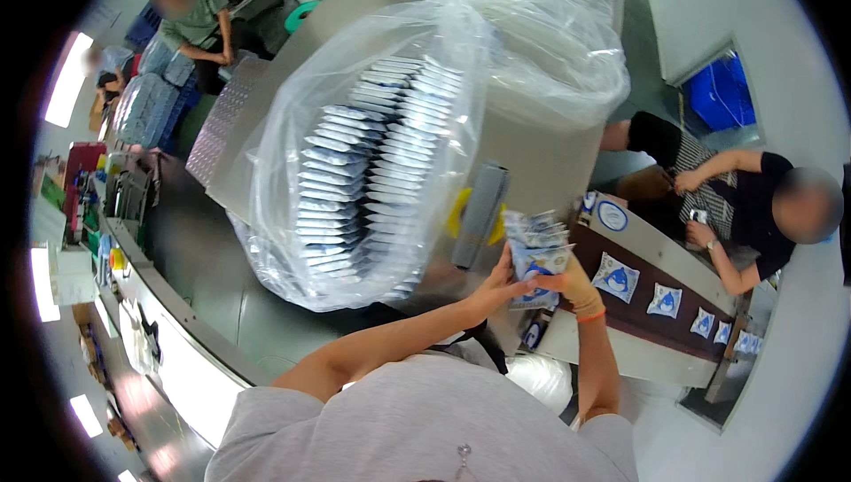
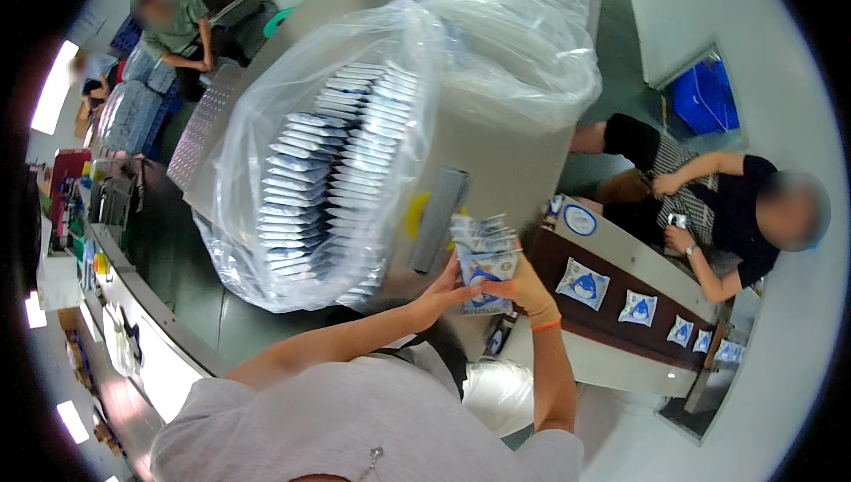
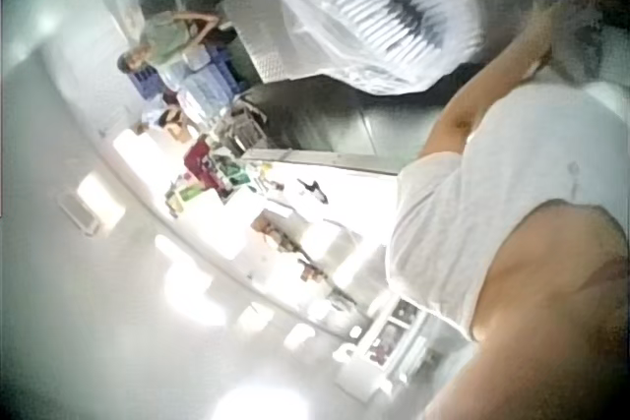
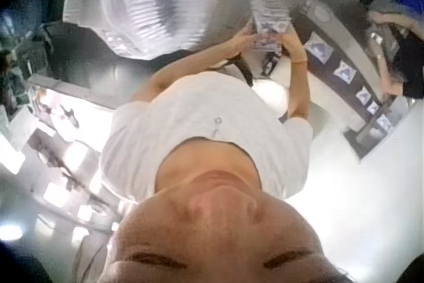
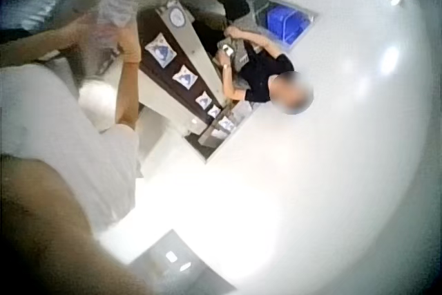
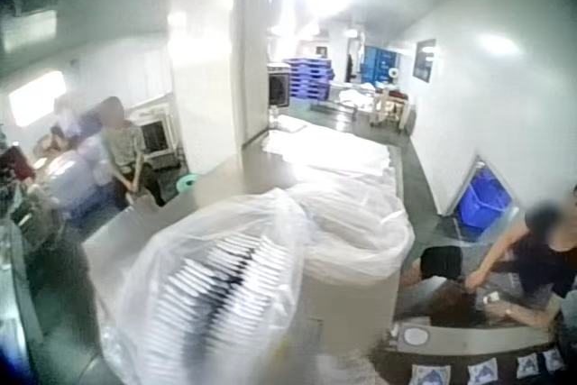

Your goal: The person takes small, individually wrapped packets from a large plastic bag and places them onto a conveyor belt. Another person is visible in the background working at a separate station.

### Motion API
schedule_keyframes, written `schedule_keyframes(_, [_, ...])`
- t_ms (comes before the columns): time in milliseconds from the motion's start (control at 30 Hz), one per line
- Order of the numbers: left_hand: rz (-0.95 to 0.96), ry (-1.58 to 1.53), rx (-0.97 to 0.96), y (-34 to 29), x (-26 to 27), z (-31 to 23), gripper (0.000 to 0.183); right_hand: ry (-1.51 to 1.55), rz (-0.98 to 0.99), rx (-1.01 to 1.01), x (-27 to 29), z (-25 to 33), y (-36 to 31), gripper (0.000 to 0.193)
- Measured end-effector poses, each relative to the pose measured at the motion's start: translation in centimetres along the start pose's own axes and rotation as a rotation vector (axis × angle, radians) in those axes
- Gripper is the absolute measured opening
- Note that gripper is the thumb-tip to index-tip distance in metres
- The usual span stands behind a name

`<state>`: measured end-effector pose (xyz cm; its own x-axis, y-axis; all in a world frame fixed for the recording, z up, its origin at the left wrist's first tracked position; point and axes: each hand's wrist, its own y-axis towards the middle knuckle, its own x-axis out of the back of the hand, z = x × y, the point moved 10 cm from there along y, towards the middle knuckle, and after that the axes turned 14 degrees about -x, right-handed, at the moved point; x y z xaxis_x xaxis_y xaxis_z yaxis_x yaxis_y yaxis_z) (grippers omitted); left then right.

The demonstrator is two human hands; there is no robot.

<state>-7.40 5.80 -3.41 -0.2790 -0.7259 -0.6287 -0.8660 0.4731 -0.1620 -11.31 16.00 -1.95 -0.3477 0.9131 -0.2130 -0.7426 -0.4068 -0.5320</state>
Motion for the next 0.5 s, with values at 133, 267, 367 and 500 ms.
schedule_keyframes(133, [0.047, 0.251, -0.116, 0.3, 4.6, -9.4, 0.098, 0.015, 0.040, 0.137, -4.5, 8.5, 3.7, 0.073])
schedule_keyframes(267, [0.124, 0.822, -0.353, 3.0, 7.3, -27.8, 0.071, 0.173, -0.075, 0.242, 1.7, 7.2, 14.5, 0.061])
schedule_keyframes(367, [-0.158, 1.624, -0.868, 5.6, 12.7, -39.8, 0.055, 0.185, 0.056, 0.108, -9.6, 17.6, 20.1, 0.045])
schedule_keyframes(500, [-0.446, 2.679, -0.129, 10.3, 24.1, -44.6, 0.026, -0.507, -0.292, 0.209, -12.8, 23.8, 31.4, 0.078])
